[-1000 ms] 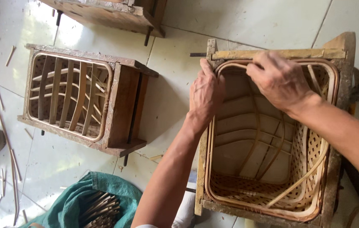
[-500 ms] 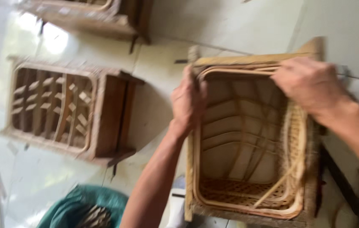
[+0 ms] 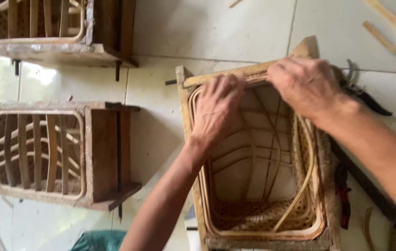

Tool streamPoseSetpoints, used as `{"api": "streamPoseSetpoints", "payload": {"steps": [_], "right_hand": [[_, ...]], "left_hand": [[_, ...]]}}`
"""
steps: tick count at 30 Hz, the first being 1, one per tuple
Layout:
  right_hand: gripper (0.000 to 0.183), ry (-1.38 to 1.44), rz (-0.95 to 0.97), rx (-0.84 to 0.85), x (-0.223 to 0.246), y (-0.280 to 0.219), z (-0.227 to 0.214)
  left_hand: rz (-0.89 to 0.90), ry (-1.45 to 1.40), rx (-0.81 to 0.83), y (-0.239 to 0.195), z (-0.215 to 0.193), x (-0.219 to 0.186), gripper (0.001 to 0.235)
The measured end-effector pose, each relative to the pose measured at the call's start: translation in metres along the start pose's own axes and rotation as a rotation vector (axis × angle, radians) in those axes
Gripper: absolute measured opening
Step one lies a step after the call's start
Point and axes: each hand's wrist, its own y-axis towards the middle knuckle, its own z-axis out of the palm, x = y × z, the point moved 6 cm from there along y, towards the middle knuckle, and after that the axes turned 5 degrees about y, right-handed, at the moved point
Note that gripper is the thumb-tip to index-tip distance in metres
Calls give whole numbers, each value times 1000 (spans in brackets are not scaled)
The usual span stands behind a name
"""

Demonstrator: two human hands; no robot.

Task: The person weaves thin wooden strips into a rectangular basket frame, bending and inserting them into slots, then securing them with a hammer and applying glue to the joints.

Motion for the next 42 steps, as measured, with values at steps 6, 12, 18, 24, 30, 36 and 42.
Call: {"api": "streamPoseSetpoints", "payload": {"steps": [6,12,18,24,30,36,42], "right_hand": [[14,308,91,-139,-13,-7,-40],[32,548,1198,56,-126,-150,-49],[82,40,751,-103,-145,-230,75],[31,40,1167,547,-197,-260,152],[38,-6,1144,568,-184,-265,98],[33,636,1171,-14,-132,-222,-3],[29,1235,1012,-110,59,-167,-83]], "left_hand": [[99,-149,116,19,18,7,37],[161,-38,148,20,36,12,39],[84,-90,158,24,21,6,45],[84,-151,80,19,21,12,40],[132,-170,43,19,27,15,36],[170,-183,15,14,25,19,36],[183,-157,18,17,34,19,31]]}}
